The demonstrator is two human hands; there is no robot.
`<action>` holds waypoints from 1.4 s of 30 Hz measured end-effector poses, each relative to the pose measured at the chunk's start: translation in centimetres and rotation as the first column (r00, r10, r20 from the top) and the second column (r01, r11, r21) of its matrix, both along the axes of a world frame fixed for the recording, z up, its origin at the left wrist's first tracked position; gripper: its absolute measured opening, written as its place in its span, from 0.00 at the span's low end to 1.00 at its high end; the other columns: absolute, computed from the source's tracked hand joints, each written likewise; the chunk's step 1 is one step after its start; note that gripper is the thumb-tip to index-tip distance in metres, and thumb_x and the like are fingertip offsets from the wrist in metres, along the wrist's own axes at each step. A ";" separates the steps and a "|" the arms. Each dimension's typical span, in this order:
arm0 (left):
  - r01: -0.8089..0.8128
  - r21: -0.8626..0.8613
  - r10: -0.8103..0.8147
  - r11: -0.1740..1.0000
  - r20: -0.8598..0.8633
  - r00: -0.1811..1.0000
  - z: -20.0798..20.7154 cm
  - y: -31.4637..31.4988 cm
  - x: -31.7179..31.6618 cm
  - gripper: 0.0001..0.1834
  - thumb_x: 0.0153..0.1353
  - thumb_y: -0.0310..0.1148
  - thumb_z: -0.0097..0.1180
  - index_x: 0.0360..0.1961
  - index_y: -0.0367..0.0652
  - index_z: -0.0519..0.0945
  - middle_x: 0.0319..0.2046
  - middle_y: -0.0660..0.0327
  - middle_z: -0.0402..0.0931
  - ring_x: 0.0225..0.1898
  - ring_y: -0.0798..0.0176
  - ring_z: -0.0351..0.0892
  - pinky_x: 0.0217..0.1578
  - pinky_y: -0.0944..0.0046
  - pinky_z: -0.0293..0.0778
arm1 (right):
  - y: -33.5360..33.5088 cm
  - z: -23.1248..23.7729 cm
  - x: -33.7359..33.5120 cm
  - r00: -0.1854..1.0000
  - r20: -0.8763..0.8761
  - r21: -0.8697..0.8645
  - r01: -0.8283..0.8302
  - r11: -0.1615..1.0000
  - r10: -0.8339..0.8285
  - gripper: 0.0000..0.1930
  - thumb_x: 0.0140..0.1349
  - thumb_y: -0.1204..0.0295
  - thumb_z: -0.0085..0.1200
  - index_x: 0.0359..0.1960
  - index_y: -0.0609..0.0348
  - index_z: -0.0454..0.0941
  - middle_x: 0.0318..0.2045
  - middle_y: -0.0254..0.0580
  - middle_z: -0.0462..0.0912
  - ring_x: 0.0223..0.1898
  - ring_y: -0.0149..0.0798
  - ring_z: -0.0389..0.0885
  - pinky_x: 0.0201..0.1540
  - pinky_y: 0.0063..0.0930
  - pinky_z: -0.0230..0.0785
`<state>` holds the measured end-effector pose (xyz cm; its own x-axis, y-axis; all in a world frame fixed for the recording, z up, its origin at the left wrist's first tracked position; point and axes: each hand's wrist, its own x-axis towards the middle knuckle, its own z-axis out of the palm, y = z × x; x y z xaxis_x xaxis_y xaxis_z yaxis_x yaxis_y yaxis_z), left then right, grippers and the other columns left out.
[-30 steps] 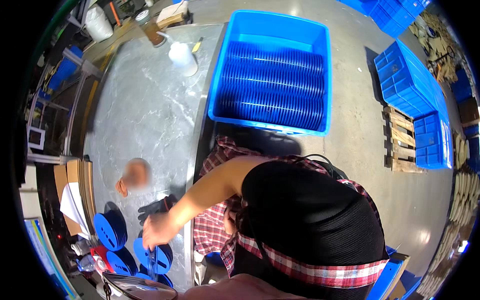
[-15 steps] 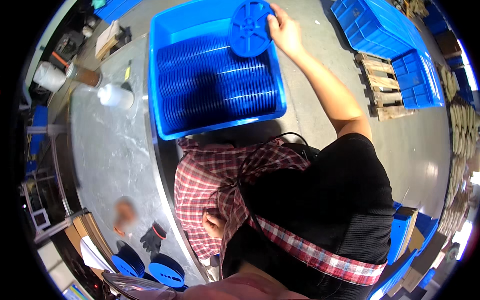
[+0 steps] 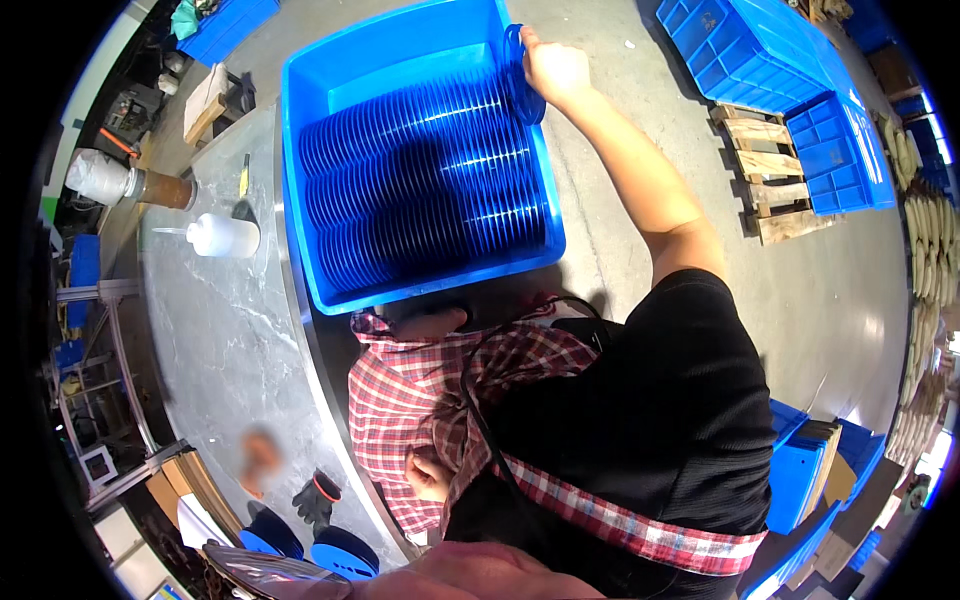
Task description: The person organizes blue circular plastic parts by stacking them into a blue crate on a metal table. They then put on black gloves and move to a green conveyor belt to stack a large pile of the same parts.
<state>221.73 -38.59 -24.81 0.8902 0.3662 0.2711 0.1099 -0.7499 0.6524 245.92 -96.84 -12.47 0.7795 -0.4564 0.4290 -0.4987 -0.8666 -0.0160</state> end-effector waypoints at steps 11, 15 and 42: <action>-0.030 -0.037 0.026 0.999 -0.101 0.995 0.3 0.1 -0.3 0.12 0.64 0.34 0.52 0.38 0.34 0.80 0.32 0.52 0.80 0.30 0.57 0.78 0.32 0.62 0.74 | 1.1 0.3 1.6 0.994 -0.102 -0.043 0.032 0.999 -0.037 0.19 0.58 0.68 0.43 0.52 0.49 0.73 0.24 0.53 0.82 0.26 0.54 0.82 0.29 0.48 0.74; -0.006 -0.034 0.004 0.999 -0.062 0.998 0.2 0.1 -0.3 0.12 0.64 0.34 0.52 0.38 0.34 0.80 0.32 0.52 0.81 0.30 0.57 0.79 0.32 0.62 0.74 | 0.3 -1.7 2.5 0.995 -0.083 -0.021 0.045 0.999 -0.047 0.18 0.60 0.66 0.42 0.53 0.47 0.72 0.25 0.51 0.83 0.28 0.54 0.83 0.30 0.48 0.75; 0.029 0.016 -0.027 0.999 -0.127 0.992 0.8 0.2 0.2 0.11 0.64 0.32 0.52 0.38 0.34 0.81 0.32 0.50 0.81 0.32 0.53 0.80 0.34 0.61 0.75 | -0.8 -8.1 4.0 0.818 -0.570 0.196 0.042 0.980 0.079 0.27 0.66 0.56 0.41 0.65 0.49 0.60 0.66 0.39 0.62 0.72 0.43 0.44 0.68 0.64 0.30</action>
<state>221.90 -38.40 -24.04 0.9277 0.3366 0.1615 0.1694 -0.7651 0.6213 249.96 -97.68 -20.52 0.8645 -0.4648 -0.1912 -0.4537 -0.8854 0.1011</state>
